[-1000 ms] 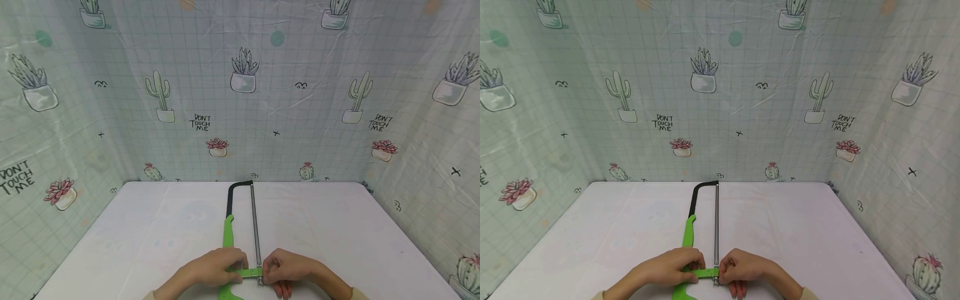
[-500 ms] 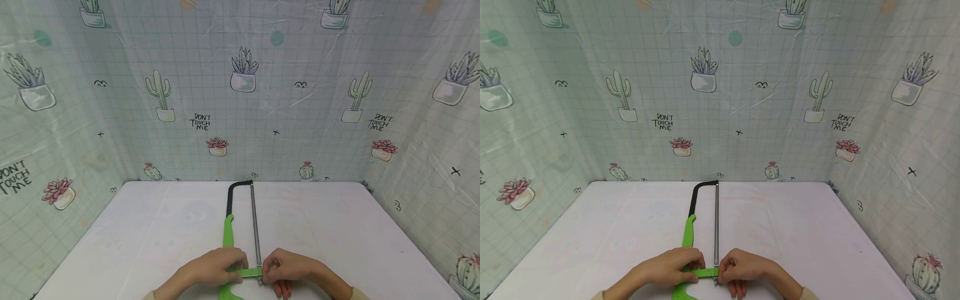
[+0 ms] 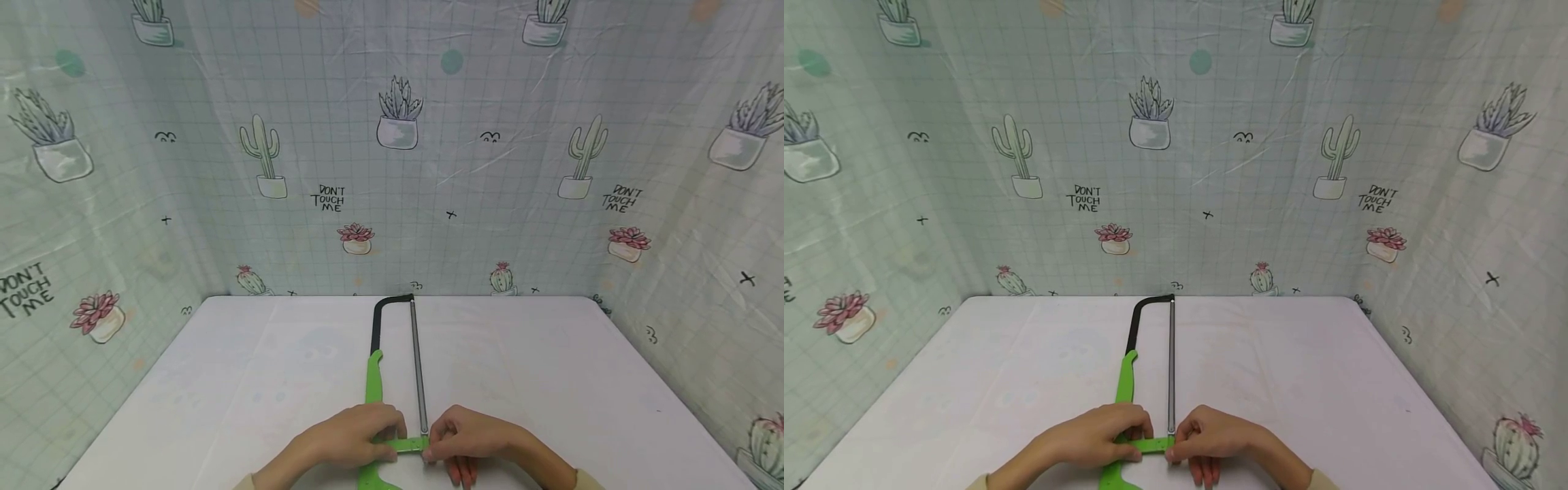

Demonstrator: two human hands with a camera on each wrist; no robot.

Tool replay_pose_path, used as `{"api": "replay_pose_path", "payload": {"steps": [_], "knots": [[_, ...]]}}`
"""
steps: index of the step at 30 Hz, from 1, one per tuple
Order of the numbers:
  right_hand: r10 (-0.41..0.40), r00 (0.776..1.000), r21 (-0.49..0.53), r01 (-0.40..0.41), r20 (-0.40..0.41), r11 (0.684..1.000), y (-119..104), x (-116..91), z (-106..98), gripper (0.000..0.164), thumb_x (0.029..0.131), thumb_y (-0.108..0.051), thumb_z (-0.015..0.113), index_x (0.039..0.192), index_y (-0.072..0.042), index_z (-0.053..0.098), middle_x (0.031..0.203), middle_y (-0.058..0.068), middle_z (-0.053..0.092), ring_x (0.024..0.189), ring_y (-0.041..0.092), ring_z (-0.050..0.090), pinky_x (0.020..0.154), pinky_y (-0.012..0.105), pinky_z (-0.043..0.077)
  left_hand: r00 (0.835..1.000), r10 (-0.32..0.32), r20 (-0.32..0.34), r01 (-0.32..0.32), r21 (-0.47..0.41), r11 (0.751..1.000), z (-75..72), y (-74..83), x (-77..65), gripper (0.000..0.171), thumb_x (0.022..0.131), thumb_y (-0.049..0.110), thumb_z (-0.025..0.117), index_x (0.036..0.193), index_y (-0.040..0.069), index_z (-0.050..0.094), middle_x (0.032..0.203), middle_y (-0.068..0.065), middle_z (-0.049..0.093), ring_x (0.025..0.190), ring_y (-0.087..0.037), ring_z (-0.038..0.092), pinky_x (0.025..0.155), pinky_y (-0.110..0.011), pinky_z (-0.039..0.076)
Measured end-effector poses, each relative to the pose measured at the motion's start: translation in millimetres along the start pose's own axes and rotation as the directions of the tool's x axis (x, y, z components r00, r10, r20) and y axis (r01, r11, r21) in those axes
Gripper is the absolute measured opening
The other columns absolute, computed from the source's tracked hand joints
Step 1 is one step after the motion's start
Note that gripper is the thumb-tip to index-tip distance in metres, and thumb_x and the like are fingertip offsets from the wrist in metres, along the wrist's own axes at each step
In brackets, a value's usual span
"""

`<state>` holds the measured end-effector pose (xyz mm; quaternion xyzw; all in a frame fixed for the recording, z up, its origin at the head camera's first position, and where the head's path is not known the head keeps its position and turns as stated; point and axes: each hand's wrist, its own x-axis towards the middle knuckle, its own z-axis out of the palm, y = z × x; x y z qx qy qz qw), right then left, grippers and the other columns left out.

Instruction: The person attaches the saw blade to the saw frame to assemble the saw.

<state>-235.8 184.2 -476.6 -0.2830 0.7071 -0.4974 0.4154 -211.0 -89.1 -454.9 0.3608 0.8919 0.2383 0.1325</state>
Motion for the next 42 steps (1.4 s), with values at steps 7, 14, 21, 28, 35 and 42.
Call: {"api": "replay_pose_path", "payload": {"steps": [7, 14, 21, 28, 35, 42], "knots": [[0.004, 0.999, -0.008, -0.004, -0.051, 1.0, -2.9, -0.4, 3.1, 0.038, 0.096, -0.028, 0.069, 0.087, 0.008, 0.064, 0.054, 0.014, 0.06, 0.042, 0.002, 0.057, 0.042, 0.016, 0.045, 1.0, -0.001, 0.003, 0.001, -0.002, 1.0, -0.8, -0.3, 1.2, 0.017, 0.094, 0.033, 0.074, 0.11, 0.029, 0.068, 0.093, 0.02, 0.056, 0.084, 0.004, 0.05, 0.076, -0.018, 0.046], [0.004, 0.999, -0.012, -0.004, -0.051, 1.0, -3.0, 0.2, 4.1, 0.041, 0.097, -0.027, 0.068, 0.09, 0.013, 0.062, 0.063, 0.041, 0.055, 0.041, 0.002, 0.056, 0.041, 0.016, 0.044, 1.0, 0.003, 0.004, -0.003, -0.002, 1.0, 0.3, -2.5, 2.0, 0.017, 0.094, 0.033, 0.073, 0.109, 0.029, 0.067, 0.093, 0.02, 0.056, 0.085, 0.004, 0.05, 0.077, -0.018, 0.046], [0.006, 0.999, -0.009, -0.006, -0.042, 1.0, -4.2, 0.4, 3.6, 0.029, 0.096, -0.025, 0.068, 0.085, 0.001, 0.066, 0.061, 0.034, 0.057, 0.041, 0.002, 0.057, 0.041, 0.016, 0.043, 1.0, 0.002, 0.0, -0.002, -0.002, 1.0, -0.4, -2.1, 1.1, 0.017, 0.094, 0.033, 0.074, 0.109, 0.029, 0.067, 0.092, 0.02, 0.056, 0.084, 0.004, 0.05, 0.076, -0.018, 0.046], [-0.014, 1.0, -0.003, 0.014, 0.01, 1.0, -5.6, -0.3, 1.7, 0.04, 0.097, -0.023, 0.065, 0.099, 0.017, 0.061, 0.077, 0.055, 0.048, 0.043, 0.0, 0.057, 0.042, 0.015, 0.043, 1.0, -0.007, 0.005, 0.007, 0.001, 1.0, -2.7, 0.0, 0.7, 0.016, 0.094, 0.033, 0.074, 0.108, 0.029, 0.068, 0.091, 0.02, 0.056, 0.084, 0.004, 0.05, 0.076, -0.018, 0.046], [-0.013, 0.999, 0.004, 0.013, 0.029, 1.0, -7.0, -0.2, 1.4, 0.041, 0.097, -0.021, 0.064, 0.102, 0.02, 0.059, 0.078, 0.056, 0.047, 0.044, -0.001, 0.057, 0.042, 0.014, 0.043, 1.0, 0.0, 0.007, 0.0, 0.0, 1.0, -3.7, -0.5, 0.7, 0.016, 0.094, 0.032, 0.074, 0.108, 0.029, 0.068, 0.092, 0.02, 0.056, 0.083, 0.004, 0.05, 0.076, -0.018, 0.046], [-0.01, 1.0, 0.004, 0.01, 0.028, 1.0, -8.4, -1.1, 1.2, 0.036, 0.097, -0.02, 0.064, 0.102, 0.015, 0.062, 0.078, 0.055, 0.048, 0.043, 0.0, 0.057, 0.042, 0.014, 0.043, 1.0, -0.005, 0.008, 0.005, -0.005, 1.0, -4.9, 0.7, 0.2, 0.016, 0.093, 0.032, 0.074, 0.107, 0.029, 0.068, 0.091, 0.02, 0.056, 0.083, 0.004, 0.05, 0.075, -0.018, 0.045]]}}
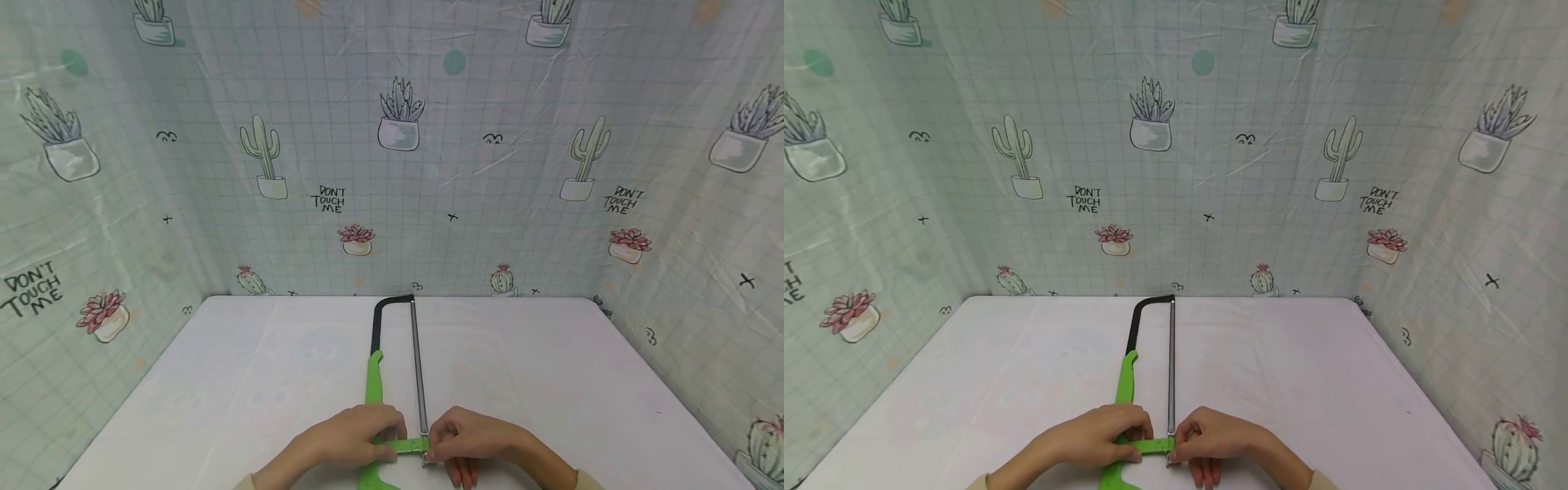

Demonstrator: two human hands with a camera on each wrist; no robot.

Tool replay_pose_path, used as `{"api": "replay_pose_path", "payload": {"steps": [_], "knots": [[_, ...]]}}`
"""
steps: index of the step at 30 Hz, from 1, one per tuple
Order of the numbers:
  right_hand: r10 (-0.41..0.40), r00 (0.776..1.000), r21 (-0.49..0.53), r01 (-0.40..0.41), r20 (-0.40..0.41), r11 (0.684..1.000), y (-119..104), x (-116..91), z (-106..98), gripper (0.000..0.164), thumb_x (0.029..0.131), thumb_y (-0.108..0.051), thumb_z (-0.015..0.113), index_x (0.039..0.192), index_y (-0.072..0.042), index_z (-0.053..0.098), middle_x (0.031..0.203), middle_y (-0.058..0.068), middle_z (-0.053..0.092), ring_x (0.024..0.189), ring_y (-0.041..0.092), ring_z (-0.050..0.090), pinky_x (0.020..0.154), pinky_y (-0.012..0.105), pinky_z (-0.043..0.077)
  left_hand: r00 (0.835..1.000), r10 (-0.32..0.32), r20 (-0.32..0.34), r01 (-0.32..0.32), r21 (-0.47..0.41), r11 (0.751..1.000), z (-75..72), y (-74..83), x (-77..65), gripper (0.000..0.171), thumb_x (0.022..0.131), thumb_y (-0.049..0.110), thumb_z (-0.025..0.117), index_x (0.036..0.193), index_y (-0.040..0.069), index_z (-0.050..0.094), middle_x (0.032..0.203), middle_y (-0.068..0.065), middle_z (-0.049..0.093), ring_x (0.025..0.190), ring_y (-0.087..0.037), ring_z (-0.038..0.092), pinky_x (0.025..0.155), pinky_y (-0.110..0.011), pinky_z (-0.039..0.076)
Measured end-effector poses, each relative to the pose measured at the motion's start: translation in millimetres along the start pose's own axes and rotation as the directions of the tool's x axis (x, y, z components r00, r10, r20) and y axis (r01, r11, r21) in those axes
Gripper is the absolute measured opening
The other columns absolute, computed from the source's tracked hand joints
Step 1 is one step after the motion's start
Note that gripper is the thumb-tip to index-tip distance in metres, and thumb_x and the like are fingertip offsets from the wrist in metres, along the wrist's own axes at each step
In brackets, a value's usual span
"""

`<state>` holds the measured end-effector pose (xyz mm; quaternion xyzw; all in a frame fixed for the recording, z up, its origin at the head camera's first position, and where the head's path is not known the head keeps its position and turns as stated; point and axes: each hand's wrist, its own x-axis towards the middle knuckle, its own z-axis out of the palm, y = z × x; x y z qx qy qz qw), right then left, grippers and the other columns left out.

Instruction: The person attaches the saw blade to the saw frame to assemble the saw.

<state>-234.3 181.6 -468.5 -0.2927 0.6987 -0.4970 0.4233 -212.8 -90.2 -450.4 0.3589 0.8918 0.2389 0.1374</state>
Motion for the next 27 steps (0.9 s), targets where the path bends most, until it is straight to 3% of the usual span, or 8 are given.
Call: {"api": "replay_pose_path", "payload": {"steps": [21, 27], "knots": [[0.001, 1.0, 0.0, -0.001, -0.006, 1.0, 4.9, 1.4, -2.7, 0.029, 0.097, -0.019, 0.065, 0.101, 0.009, 0.066, 0.08, 0.055, 0.05, 0.045, 0.0, 0.058, 0.043, 0.015, 0.046, 1.0, 0.002, -0.005, -0.002, 0.009, 1.0, 0.1, -0.1, 0.6, 0.016, 0.093, 0.032, 0.074, 0.108, 0.029, 0.068, 0.093, 0.021, 0.057, 0.085, 0.004, 0.051, 0.077, -0.018, 0.046], [-0.006, 1.0, -0.003, 0.006, 0.005, 1.0, 4.6, 0.5, -3.0, 0.032, 0.097, -0.019, 0.064, 0.102, 0.012, 0.064, 0.079, 0.055, 0.05, 0.045, 0.0, 0.059, 0.044, 0.015, 0.046, 1.0, 0.004, -0.009, -0.004, 0.01, 1.0, 0.1, 0.1, 0.9, 0.017, 0.093, 0.032, 0.074, 0.108, 0.028, 0.068, 0.093, 0.021, 0.057, 0.085, 0.005, 0.051, 0.077, -0.018, 0.047]]}}
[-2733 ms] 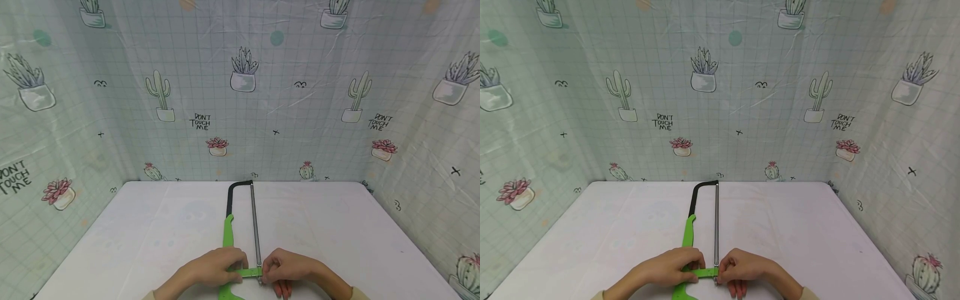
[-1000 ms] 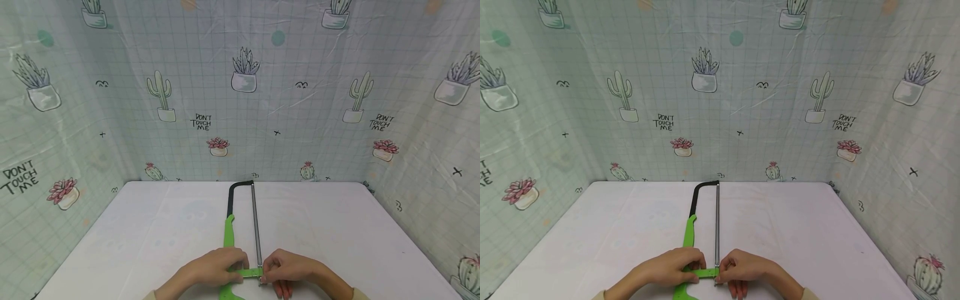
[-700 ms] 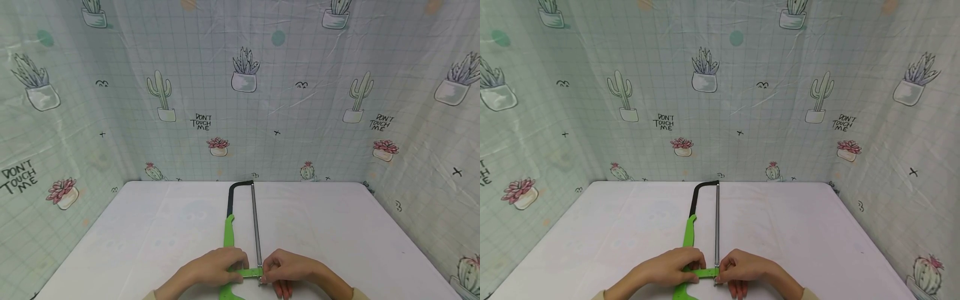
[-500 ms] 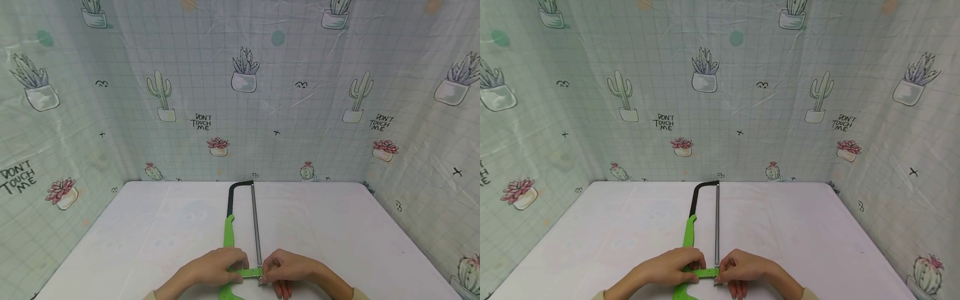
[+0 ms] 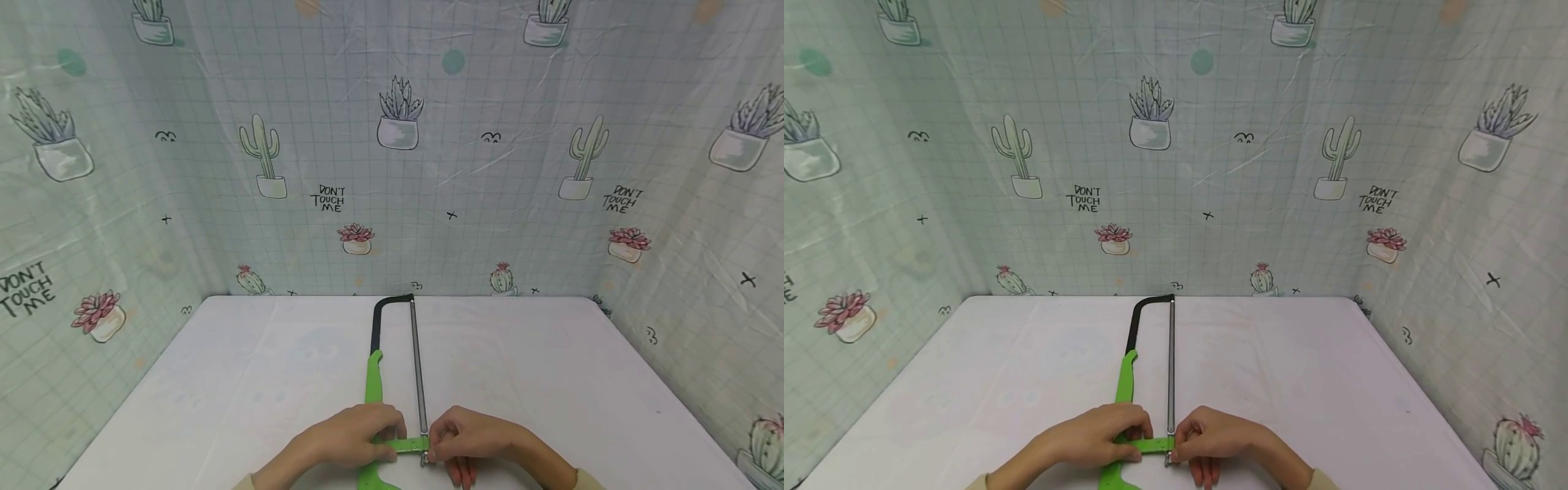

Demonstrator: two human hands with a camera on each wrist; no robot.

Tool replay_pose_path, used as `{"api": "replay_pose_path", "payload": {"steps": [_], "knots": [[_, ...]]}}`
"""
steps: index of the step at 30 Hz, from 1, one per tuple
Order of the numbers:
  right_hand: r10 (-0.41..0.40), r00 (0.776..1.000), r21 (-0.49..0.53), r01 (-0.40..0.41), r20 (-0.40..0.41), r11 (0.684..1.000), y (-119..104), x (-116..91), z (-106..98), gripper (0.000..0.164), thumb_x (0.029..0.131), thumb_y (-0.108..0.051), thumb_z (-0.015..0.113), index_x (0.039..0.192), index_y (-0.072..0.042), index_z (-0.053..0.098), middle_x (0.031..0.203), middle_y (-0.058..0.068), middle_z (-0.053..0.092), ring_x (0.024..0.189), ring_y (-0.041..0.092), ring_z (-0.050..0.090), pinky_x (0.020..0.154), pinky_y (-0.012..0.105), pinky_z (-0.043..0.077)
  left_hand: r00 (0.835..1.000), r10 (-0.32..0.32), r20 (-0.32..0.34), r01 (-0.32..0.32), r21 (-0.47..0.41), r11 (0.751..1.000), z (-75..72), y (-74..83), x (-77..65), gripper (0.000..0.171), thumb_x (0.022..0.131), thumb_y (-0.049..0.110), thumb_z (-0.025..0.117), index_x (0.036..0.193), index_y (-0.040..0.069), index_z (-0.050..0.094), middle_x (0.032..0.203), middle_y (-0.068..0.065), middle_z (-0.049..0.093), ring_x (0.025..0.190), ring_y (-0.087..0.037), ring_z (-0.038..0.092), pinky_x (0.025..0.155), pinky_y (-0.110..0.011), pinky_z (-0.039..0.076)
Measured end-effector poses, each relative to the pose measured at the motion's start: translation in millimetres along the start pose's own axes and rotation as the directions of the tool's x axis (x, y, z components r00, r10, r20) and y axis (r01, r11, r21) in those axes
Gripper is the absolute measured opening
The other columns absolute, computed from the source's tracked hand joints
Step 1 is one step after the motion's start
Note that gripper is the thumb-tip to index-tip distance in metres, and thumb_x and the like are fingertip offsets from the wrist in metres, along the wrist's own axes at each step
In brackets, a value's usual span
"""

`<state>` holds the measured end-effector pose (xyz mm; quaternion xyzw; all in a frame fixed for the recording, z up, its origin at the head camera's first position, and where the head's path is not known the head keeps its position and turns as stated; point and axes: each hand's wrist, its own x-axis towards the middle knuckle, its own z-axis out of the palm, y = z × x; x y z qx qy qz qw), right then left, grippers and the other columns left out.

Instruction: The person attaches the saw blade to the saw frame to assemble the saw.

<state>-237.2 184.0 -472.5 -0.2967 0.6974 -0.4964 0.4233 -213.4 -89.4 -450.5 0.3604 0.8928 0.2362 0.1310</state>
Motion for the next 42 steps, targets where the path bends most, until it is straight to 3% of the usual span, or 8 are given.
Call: {"api": "replay_pose_path", "payload": {"steps": [6, 14, 18, 25, 31, 38, 42], "knots": [[-0.01, 1.0, 0.0, 0.01, 0.011, 1.0, 0.1, -0.1, 0.3, 0.033, 0.096, -0.018, 0.064, 0.102, 0.015, 0.062, 0.078, 0.055, 0.049, 0.046, 0.0, 0.059, 0.044, 0.015, 0.046, 1.0, 0.002, -0.001, -0.002, 0.005, 1.0, 0.2, -0.5, -0.6, 0.017, 0.093, 0.032, 0.074, 0.108, 0.029, 0.068, 0.093, 0.02, 0.056, 0.085, 0.004, 0.051, 0.077, -0.018, 0.046], [-0.005, 1.0, -0.001, 0.005, 0.006, 1.0, -2.9, -1.4, -0.4, 0.016, 0.096, -0.017, 0.064, 0.098, -0.002, 0.068, 0.079, 0.055, 0.05, 0.046, 0.0, 0.059, 0.044, 0.015, 0.046, 1.0, 0.004, -0.003, -0.004, 0.003, 1.0, -0.2, -0.7, -0.5, 0.016, 0.094, 0.033, 0.074, 0.108, 0.029, 0.067, 0.093, 0.021, 0.056, 0.086, 0.004, 0.051, 0.078, -0.018, 0.046], [-0.003, 1.0, 0.0, 0.003, 0.01, 1.0, -3.4, -1.6, -0.5, 0.014, 0.096, -0.016, 0.063, 0.097, -0.003, 0.067, 0.079, 0.055, 0.049, 0.046, 0.0, 0.059, 0.044, 0.015, 0.046, 1.0, 0.008, -0.003, -0.008, 0.005, 1.0, -0.3, -1.3, 0.1, 0.017, 0.094, 0.033, 0.074, 0.108, 0.029, 0.068, 0.093, 0.021, 0.056, 0.085, 0.004, 0.051, 0.077, -0.018, 0.046], [-0.008, 1.0, -0.003, 0.008, 0.013, 1.0, -3.0, -1.3, 0.1, 0.022, 0.095, -0.015, 0.062, 0.098, 0.006, 0.065, 0.079, 0.055, 0.049, 0.046, -0.001, 0.059, 0.044, 0.015, 0.046, 1.0, 0.009, -0.002, -0.009, 0.001, 1.0, 1.0, -2.9, 0.6, 0.017, 0.093, 0.033, 0.074, 0.108, 0.029, 0.068, 0.094, 0.021, 0.057, 0.087, 0.005, 0.051, 0.078, -0.019, 0.047], [-0.009, 1.0, 0.007, 0.009, 0.014, 1.0, -2.8, -1.4, 0.2, 0.017, 0.095, -0.014, 0.062, 0.098, 0.003, 0.066, 0.079, 0.055, 0.049, 0.046, -0.001, 0.058, 0.045, 0.015, 0.047, 1.0, 0.009, -0.001, -0.009, 0.002, 1.0, 1.0, -2.8, 0.6, 0.016, 0.093, 0.032, 0.074, 0.108, 0.029, 0.068, 0.093, 0.02, 0.056, 0.086, 0.004, 0.051, 0.077, -0.018, 0.046], [-0.019, 0.999, 0.006, 0.019, 0.027, 1.0, -1.6, -1.6, -0.4, 0.029, 0.095, -0.013, 0.061, 0.103, 0.015, 0.061, 0.079, 0.055, 0.049, 0.046, -0.001, 0.058, 0.045, 0.015, 0.047, 1.0, 0.006, 0.002, -0.006, -0.003, 1.0, 0.2, -1.9, 0.7, 0.016, 0.093, 0.032, 0.075, 0.107, 0.029, 0.068, 0.093, 0.02, 0.056, 0.085, 0.004, 0.05, 0.077, -0.018, 0.046], [-0.015, 1.0, 0.011, 0.015, 0.026, 1.0, -1.4, -1.4, -0.6, 0.027, 0.096, -0.013, 0.062, 0.102, 0.013, 0.062, 0.079, 0.055, 0.048, 0.046, -0.001, 0.058, 0.045, 0.015, 0.047, 1.0, 0.005, 0.002, -0.005, -0.003, 1.0, 0.2, -1.8, 0.4, 0.016, 0.093, 0.032, 0.075, 0.108, 0.029, 0.068, 0.093, 0.021, 0.056, 0.085, 0.004, 0.05, 0.077, -0.018, 0.046]]}}
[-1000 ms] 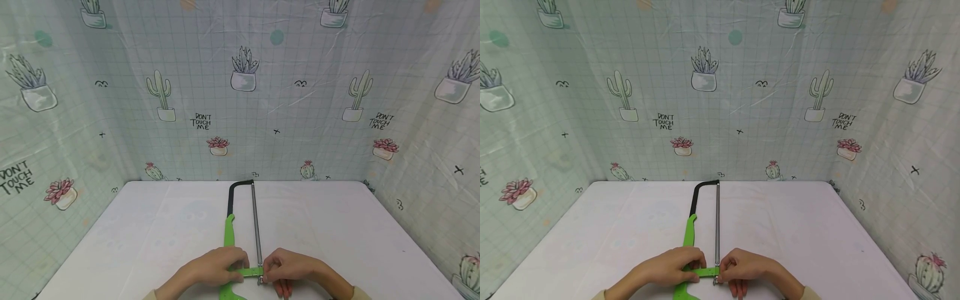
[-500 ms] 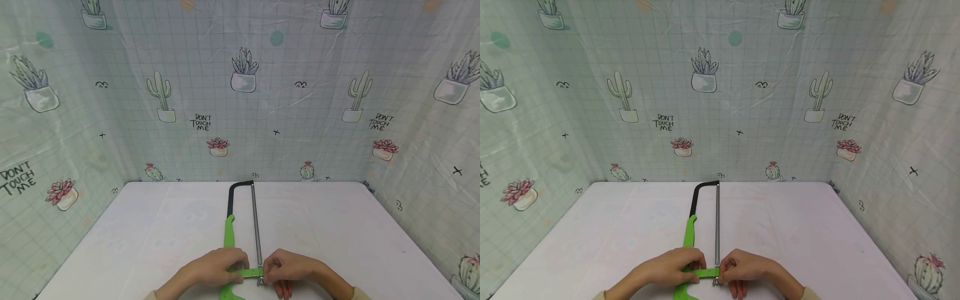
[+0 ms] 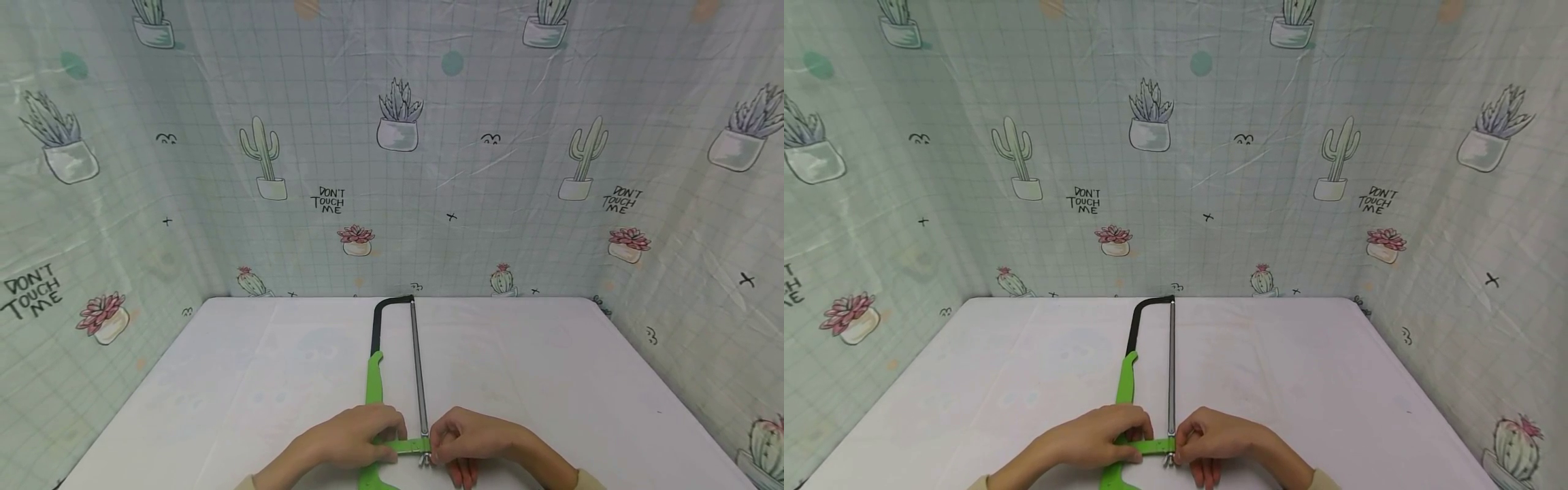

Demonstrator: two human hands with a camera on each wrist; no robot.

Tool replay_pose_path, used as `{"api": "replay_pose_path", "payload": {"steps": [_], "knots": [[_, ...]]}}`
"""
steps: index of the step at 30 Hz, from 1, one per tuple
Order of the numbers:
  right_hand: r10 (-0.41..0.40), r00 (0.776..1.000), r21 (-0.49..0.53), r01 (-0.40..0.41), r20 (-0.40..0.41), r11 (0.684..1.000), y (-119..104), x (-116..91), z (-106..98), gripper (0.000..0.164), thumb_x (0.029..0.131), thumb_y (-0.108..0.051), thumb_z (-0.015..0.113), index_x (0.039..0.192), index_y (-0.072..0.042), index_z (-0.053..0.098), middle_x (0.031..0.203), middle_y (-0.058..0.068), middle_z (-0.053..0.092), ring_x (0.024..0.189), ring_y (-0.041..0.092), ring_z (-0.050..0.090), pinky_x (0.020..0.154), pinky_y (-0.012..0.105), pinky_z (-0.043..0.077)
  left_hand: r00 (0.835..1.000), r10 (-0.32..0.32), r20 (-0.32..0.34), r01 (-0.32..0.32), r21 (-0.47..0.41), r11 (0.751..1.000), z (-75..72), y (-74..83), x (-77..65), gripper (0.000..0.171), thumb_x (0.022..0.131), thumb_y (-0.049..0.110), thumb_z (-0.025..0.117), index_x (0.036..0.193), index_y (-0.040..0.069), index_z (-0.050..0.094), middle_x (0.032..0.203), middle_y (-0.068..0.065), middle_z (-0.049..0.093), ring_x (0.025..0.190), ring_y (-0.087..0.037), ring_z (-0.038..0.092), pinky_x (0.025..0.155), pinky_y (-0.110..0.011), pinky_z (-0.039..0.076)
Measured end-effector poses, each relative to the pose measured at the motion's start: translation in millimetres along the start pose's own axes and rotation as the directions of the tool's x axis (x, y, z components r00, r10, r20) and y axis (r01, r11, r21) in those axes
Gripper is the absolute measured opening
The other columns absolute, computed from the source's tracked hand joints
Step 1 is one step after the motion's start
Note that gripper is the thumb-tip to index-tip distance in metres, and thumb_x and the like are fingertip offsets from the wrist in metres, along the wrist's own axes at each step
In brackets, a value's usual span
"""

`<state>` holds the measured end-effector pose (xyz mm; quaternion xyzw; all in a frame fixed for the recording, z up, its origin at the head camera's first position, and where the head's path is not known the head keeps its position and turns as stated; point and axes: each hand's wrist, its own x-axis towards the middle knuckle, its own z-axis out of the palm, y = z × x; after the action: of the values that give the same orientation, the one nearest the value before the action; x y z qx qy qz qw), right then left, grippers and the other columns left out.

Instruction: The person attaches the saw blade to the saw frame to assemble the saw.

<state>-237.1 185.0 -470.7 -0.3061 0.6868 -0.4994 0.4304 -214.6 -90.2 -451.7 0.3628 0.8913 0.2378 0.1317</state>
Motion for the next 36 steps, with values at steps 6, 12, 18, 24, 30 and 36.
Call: {"api": "replay_pose_path", "payload": {"steps": [6, 12, 18, 24, 30, 36], "knots": [[0.005, 1.0, -0.004, -0.005, -0.009, 1.0, 0.5, 0.3, -0.7, 0.02, 0.096, -0.013, 0.061, 0.101, 0.006, 0.065, 0.08, 0.055, 0.049, 0.046, -0.001, 0.058, 0.045, 0.015, 0.047, 1.0, 0.008, -0.007, -0.008, 0.01, 1.0, 0.1, 0.2, -0.2, 0.016, 0.094, 0.032, 0.074, 0.107, 0.028, 0.068, 0.092, 0.021, 0.056, 0.084, 0.004, 0.05, 0.076, -0.018, 0.046], [0.008, 1.0, -0.001, -0.008, -0.011, 1.0, 3.7, 1.7, -2.5, 0.011, 0.097, -0.011, 0.06, 0.1, -0.004, 0.067, 0.08, 0.055, 0.049, 0.046, 0.0, 0.058, 0.045, 0.015, 0.047, 1.0, -0.003, -0.01, 0.003, 0.0, 1.0, -1.0, 2.0, -0.1, 0.016, 0.093, 0.032, 0.074, 0.108, 0.027, 0.068, 0.094, 0.021, 0.058, 0.086, 0.005, 0.052, 0.078, -0.019, 0.047], [0.002, 1.0, 0.014, -0.002, 0.008, 1.0, 4.0, 0.0, -2.9, 0.013, 0.098, -0.008, 0.057, 0.102, 0.0, 0.066, 0.08, 0.055, 0.047, 0.047, -0.001, 0.058, 0.046, 0.015, 0.047, 1.0, -0.003, -0.006, 0.003, -0.004, 1.0, -0.6, 3.0, 0.5, 0.016, 0.093, 0.032, 0.074, 0.108, 0.028, 0.069, 0.093, 0.021, 0.058, 0.086, 0.005, 0.052, 0.078, -0.019, 0.047], [-0.009, 1.0, 0.014, 0.009, 0.017, 1.0, 3.2, -1.4, -1.7, 0.022, 0.097, -0.008, 0.058, 0.104, 0.012, 0.063, 0.08, 0.055, 0.046, 0.048, -0.002, 0.058, 0.046, 0.015, 0.046, 1.0, -0.005, -0.007, 0.005, 0.004, 1.0, 2.2, 2.0, 0.4, 0.015, 0.093, 0.032, 0.074, 0.107, 0.029, 0.068, 0.093, 0.021, 0.057, 0.086, 0.005, 0.052, 0.078, -0.019, 0.047], [-0.007, 1.0, 0.022, 0.007, 0.015, 1.0, 3.6, -0.4, -2.0, 0.025, 0.098, -0.01, 0.06, 0.105, 0.015, 0.062, 0.08, 0.056, 0.046, 0.047, -0.002, 0.058, 0.046, 0.015, 0.046, 1.0, -0.011, -0.008, 0.011, 0.001, 1.0, 2.5, 1.9, 0.0, 0.015, 0.093, 0.032, 0.074, 0.107, 0.029, 0.068, 0.093, 0.022, 0.058, 0.086, 0.005, 0.052, 0.078, -0.019, 0.047], [-0.002, 1.0, 0.027, 0.001, 0.016, 1.0, 3.3, 1.5, -2.6, 0.019, 0.098, -0.01, 0.061, 0.102, 0.008, 0.065, 0.081, 0.057, 0.045, 0.047, -0.002, 0.058, 0.045, 0.014, 0.046, 1.0, -0.012, -0.013, 0.012, 0.012, 1.0, 2.1, 0.9, -0.6, 0.016, 0.093, 0.033, 0.074, 0.108, 0.029, 0.068, 0.095, 0.022, 0.058, 0.088, 0.005, 0.052, 0.08, -0.02, 0.048]]}}
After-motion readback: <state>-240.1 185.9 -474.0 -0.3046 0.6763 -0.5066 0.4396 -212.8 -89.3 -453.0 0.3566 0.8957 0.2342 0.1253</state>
